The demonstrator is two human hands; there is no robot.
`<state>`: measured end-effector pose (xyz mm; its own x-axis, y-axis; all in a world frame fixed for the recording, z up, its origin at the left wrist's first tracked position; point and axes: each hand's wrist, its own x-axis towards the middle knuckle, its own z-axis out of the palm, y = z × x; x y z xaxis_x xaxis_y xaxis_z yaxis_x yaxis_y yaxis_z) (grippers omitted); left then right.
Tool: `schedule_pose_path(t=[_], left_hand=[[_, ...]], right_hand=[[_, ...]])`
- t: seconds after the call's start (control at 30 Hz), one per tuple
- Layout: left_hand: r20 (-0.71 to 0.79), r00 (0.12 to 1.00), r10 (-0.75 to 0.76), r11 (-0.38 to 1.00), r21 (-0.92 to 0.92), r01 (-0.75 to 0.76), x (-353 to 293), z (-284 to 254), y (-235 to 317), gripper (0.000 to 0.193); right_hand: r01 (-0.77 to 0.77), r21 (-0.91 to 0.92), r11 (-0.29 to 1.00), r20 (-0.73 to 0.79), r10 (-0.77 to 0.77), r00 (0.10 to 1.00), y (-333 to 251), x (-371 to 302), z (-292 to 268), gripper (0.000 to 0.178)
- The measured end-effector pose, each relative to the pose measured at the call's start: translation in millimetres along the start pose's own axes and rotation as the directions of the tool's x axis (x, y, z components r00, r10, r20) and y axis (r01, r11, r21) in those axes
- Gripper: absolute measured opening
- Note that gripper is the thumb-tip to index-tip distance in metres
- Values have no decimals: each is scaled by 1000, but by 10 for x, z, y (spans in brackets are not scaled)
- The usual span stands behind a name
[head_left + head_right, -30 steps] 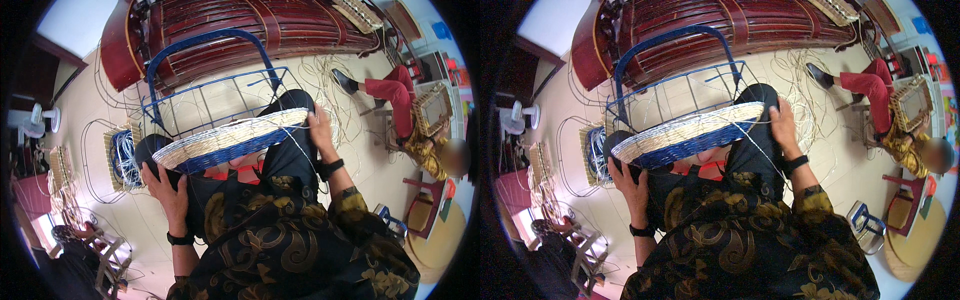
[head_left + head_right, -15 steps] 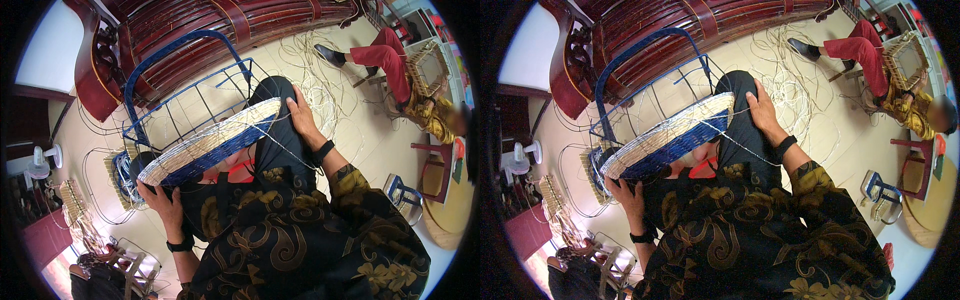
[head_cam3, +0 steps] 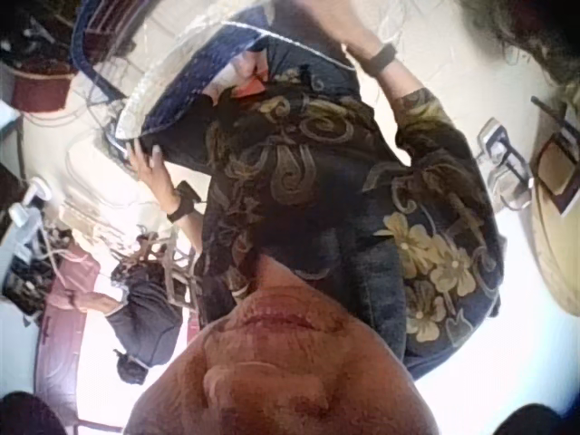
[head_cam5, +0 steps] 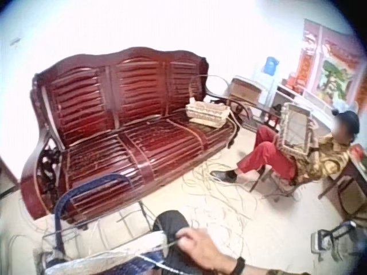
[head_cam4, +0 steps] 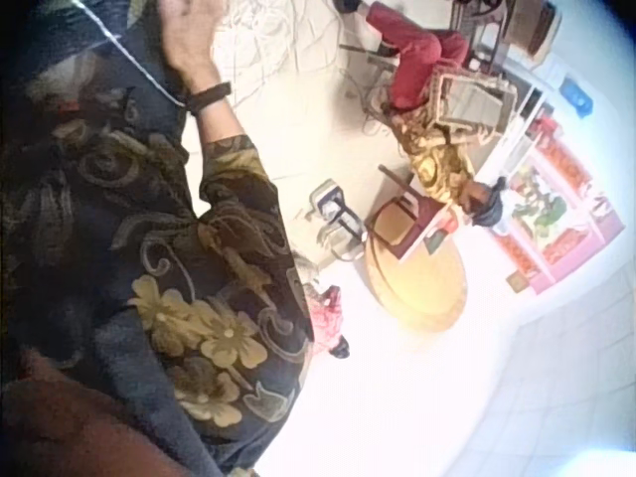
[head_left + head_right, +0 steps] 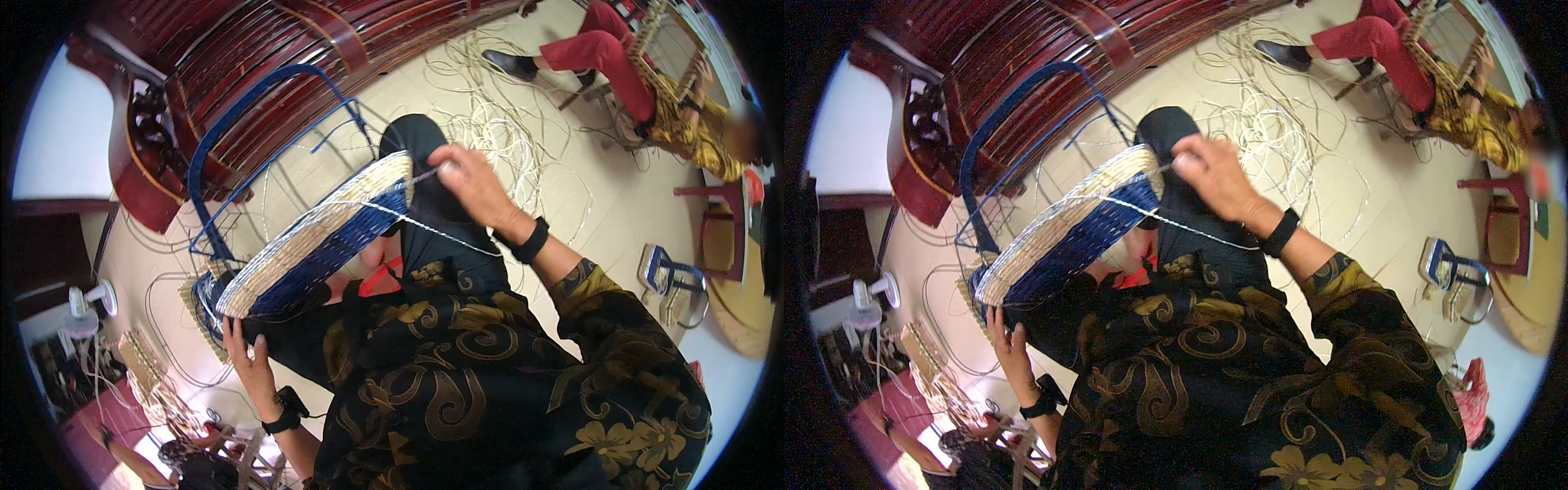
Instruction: The person weaves a basket by hand, threading white and blue plastic-like strips through a blue metal frame.
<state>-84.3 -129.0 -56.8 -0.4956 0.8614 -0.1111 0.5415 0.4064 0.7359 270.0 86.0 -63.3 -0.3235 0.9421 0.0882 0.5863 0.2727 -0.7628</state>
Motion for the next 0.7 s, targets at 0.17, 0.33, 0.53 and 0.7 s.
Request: schedule_pose_path(t=[0.17,0.33,0.53,0.7], left_hand=[[-3,1000,25,999,24,-25,61,-26,-143,43],[-10,1000,10,1000,7,-10,127,-28,-135,41],[-19,999,-43,998,-56,42,156,-79,-149,41],[-20,999,-25,1000,18,26,189,-89,-179,41]], right_hand=[[-24,262,965,464,-104,880,3,-441,-53,26],[-211,102,972,247,181,952,491,-720,-1004,22],[-365,-74,928,-190,346,919,898,-970,-2617,20],[-392,-62,918,-457,323,829,786,-1160,-3428,27]])
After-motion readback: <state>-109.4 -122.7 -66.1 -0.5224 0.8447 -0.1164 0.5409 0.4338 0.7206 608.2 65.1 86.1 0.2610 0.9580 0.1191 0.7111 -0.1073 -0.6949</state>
